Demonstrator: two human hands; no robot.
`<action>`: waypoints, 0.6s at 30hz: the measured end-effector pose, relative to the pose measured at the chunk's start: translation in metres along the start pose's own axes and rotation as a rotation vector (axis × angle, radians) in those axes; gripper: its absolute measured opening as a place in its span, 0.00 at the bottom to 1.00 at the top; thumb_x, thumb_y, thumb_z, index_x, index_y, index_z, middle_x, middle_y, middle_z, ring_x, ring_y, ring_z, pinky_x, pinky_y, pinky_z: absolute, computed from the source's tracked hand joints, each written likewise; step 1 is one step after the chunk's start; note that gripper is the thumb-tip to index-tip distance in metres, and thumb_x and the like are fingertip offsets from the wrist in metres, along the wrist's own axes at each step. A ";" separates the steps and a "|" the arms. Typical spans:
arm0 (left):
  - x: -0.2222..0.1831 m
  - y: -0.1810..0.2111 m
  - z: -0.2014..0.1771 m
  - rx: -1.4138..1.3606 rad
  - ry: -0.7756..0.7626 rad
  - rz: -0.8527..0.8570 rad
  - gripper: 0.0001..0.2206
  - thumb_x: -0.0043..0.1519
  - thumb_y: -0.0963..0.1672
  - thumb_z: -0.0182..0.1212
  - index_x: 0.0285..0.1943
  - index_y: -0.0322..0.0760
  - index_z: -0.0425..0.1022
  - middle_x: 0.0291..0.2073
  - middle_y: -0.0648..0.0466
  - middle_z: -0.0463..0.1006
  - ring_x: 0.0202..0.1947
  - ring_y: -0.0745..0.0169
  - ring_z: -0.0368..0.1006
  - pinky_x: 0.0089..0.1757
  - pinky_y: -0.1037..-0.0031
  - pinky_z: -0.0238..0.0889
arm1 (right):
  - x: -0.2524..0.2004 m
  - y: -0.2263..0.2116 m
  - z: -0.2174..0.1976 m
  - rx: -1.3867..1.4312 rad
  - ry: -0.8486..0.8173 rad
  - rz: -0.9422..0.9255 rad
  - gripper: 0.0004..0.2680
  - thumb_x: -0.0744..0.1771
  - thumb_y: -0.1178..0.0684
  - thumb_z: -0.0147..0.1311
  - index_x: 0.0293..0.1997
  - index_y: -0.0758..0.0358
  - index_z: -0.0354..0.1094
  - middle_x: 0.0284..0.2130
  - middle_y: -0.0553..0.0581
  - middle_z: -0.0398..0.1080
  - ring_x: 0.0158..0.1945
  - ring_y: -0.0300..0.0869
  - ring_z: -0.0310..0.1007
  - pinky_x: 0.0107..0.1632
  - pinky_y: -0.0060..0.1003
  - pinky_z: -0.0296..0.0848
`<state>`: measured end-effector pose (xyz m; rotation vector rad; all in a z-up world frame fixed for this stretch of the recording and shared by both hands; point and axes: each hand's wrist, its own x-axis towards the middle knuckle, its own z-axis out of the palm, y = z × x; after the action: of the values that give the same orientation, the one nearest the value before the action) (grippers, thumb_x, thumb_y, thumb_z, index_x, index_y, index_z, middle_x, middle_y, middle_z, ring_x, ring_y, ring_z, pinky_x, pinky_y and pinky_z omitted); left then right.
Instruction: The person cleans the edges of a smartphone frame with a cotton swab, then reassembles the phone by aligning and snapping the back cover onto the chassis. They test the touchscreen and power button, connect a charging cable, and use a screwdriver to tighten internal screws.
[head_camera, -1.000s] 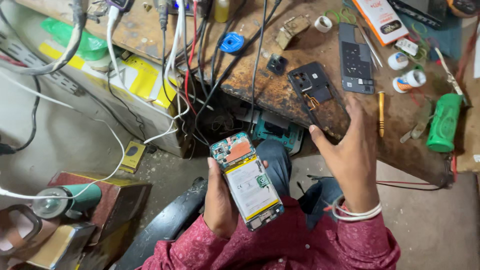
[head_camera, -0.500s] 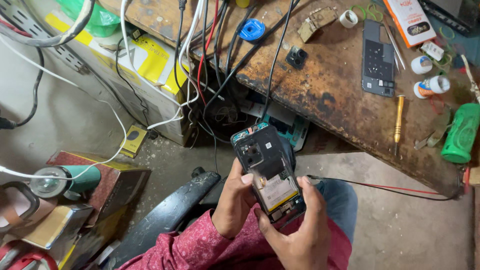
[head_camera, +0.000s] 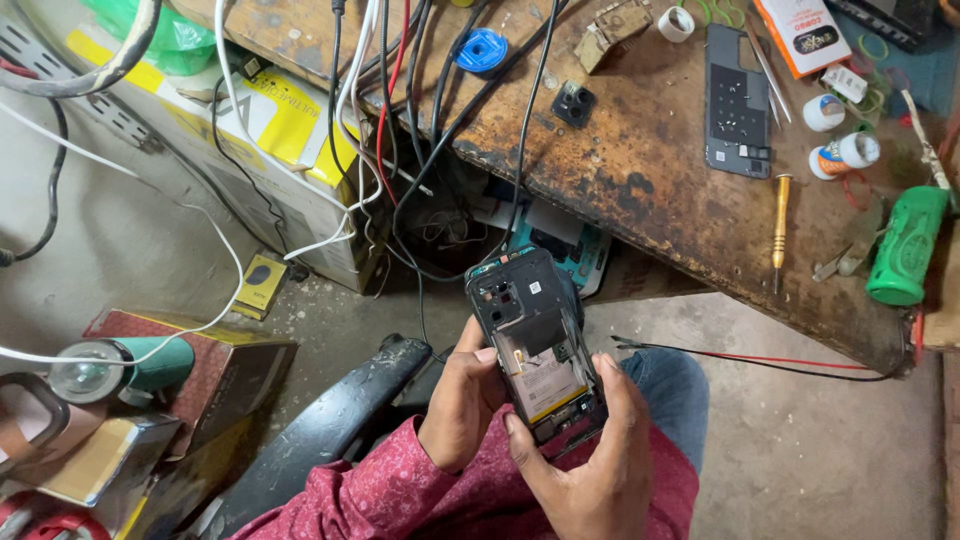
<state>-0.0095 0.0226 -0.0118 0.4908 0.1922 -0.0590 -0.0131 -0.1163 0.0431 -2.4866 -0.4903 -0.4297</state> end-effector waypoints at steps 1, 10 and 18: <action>-0.001 0.001 0.001 0.024 -0.021 0.007 0.33 0.60 0.51 0.45 0.77 0.37 0.52 0.67 0.44 0.67 0.64 0.50 0.68 0.60 0.55 0.62 | 0.000 0.000 -0.001 0.006 0.030 -0.014 0.36 0.55 0.47 0.74 0.65 0.72 0.55 0.56 0.70 0.66 0.60 0.59 0.70 0.62 0.49 0.70; -0.007 0.002 0.006 0.050 -0.098 0.023 0.37 0.60 0.56 0.45 0.79 0.38 0.50 0.67 0.43 0.68 0.62 0.48 0.69 0.57 0.61 0.63 | 0.001 0.000 -0.005 0.034 0.064 -0.045 0.37 0.56 0.45 0.73 0.66 0.72 0.53 0.57 0.70 0.66 0.60 0.59 0.70 0.62 0.48 0.71; -0.001 -0.003 0.006 0.159 -0.004 0.079 0.24 0.65 0.40 0.50 0.72 0.31 0.60 0.59 0.50 0.73 0.58 0.62 0.69 0.58 0.70 0.63 | 0.001 -0.003 -0.004 0.011 -0.064 0.010 0.38 0.55 0.46 0.74 0.66 0.72 0.53 0.57 0.74 0.65 0.60 0.62 0.69 0.60 0.50 0.70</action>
<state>-0.0103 0.0176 -0.0079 0.6561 0.1647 0.0025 -0.0143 -0.1162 0.0474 -2.4977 -0.5037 -0.3428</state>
